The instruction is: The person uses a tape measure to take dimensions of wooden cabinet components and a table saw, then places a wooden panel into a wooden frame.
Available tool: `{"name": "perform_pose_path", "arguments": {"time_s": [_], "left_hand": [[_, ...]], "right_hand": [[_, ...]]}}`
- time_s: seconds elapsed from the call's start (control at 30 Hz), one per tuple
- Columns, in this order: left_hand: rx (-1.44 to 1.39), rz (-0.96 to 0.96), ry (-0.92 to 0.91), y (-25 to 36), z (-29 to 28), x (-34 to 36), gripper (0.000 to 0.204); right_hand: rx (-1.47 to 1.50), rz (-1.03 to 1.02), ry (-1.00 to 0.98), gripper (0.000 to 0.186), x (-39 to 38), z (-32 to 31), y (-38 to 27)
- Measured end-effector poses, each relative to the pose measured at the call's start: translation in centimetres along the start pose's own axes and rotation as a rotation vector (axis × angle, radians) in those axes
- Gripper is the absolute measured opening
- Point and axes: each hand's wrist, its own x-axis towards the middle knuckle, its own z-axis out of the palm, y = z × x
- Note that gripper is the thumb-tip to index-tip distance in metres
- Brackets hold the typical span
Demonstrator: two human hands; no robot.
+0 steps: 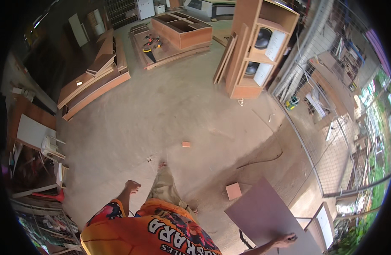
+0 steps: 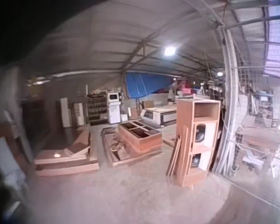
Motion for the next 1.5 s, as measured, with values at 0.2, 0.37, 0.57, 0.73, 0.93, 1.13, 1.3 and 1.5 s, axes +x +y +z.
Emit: {"name": "perform_pose_path", "arguments": {"time_s": [0.2,0.37,0.57,0.73,0.93,1.13,1.3,1.5], "left_hand": [[-0.503,0.333,-0.072,11.8,-4.4,10.6,0.032],[-0.391,0.644,-0.330,30.9,-6.3,8.9,0.040],[-0.910,0.450,-0.896,47.0,-14.1,-0.3,0.062],[-0.929,0.410,-0.954,57.7,-17.8,3.6,0.063],[-0.559,0.540,-0.706,76.2,-20.5,10.2,0.062],[-0.605,0.535,-0.522,92.2,-25.0,13.8,0.060],[-0.900,0.564,-0.325,97.0,-30.5,21.4,0.055],[-1.033,0.392,-0.093,101.0,-37.0,31.9,0.055]], "right_hand": [[0.852,-0.018,-1.129,0.055,-30.6,-1.1,-40.0],[0.849,-0.036,-1.882,0.048,-50.4,-2.7,-56.0],[0.792,-0.169,-1.995,0.046,-61.7,0.7,-67.0],[0.969,-0.681,-1.977,0.045,-64.8,10.1,-75.9],[0.589,-0.107,-2.284,0.029,-64.6,24.9,-89.8],[0.446,-0.759,-2.197,0.025,-60.1,35.9,-111.1],[1.208,-0.415,-2.853,0.028,-53.3,30.3,-137.0],[2.505,-0.283,-3.179,0.029,-56.1,24.9,-153.7]]}}
